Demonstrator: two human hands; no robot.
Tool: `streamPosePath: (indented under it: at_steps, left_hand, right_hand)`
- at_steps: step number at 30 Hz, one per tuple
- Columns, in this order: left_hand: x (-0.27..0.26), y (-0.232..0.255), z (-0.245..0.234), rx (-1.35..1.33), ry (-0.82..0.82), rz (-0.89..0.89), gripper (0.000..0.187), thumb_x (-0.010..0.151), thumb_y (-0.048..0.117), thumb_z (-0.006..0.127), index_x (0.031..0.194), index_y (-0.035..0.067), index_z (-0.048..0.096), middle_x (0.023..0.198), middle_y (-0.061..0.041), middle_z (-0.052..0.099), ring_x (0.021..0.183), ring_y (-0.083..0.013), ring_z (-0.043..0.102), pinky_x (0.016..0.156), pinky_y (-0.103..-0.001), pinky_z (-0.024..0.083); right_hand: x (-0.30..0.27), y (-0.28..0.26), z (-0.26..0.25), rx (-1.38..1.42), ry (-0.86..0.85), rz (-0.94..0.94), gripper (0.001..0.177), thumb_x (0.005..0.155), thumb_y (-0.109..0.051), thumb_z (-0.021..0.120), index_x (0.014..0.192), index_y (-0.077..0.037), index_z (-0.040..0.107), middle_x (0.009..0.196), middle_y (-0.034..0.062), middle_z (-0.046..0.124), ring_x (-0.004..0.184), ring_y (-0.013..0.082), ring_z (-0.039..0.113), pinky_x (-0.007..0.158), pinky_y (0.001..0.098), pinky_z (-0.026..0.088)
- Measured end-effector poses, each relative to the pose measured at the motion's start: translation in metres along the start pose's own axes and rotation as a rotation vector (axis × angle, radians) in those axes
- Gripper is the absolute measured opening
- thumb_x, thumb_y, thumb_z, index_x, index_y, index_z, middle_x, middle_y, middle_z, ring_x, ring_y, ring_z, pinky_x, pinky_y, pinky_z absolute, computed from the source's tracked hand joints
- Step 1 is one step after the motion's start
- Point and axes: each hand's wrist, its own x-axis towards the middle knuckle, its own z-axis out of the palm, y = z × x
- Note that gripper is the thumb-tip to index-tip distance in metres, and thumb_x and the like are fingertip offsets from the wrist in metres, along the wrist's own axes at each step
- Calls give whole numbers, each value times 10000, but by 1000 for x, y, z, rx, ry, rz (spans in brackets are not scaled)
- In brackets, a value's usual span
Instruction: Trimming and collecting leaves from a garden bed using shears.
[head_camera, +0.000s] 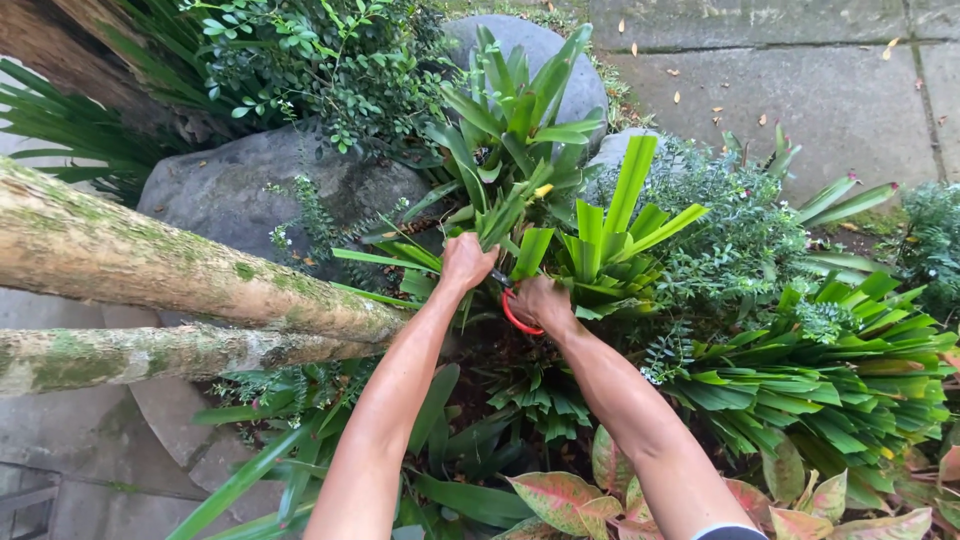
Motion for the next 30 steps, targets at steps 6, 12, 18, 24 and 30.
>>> streamPosePath:
  at_steps: [6,12,18,24,30]
  left_hand:
    - [-11,28,-46,-472,-9,-382,411,815,357,695,1005,-5,746,854,-220,770,820,-360,777,781,-460,638]
    - [-7,19,-71,-295,147,-348,398,801,335,690,996,-6,758,914,-182,778,901,-319,752,878,-432,565]
    - [-16,28,-70,-381,70,-388,443,749,304,621,1112,59,686,909,-224,794,913,-343,792,912,-401,574]
    - [18,-4,-23,-97,19,-124,757,653,308,907,1209,-19,510,1191,-265,677,1129,-392,660,971,-435,523]
    - [30,16,-16,-169,-160,-45,807,582,292,973,1203,21,534,1203,-224,700,1139,-359,676,974,-431,524]
  right_hand:
    - [-1,16,5,18,58,7,692,872,-760,633,813,-81,748,704,135,695,622,287,666,613,457,577]
    - [-58,7,-46,274,-73,-4,761,871,-763,592,990,-17,682,859,188,707,855,357,701,831,495,550]
    - [-64,27,-38,378,-15,81,938,803,-807,645,1148,63,587,971,215,693,947,376,688,890,464,528]
    - [-37,28,-51,204,-230,135,978,777,-876,530,1152,22,632,1049,237,690,974,374,682,926,480,541]
    - [-7,21,-40,19,-295,203,1114,707,-971,548,1032,86,681,895,185,718,795,289,733,784,399,612]
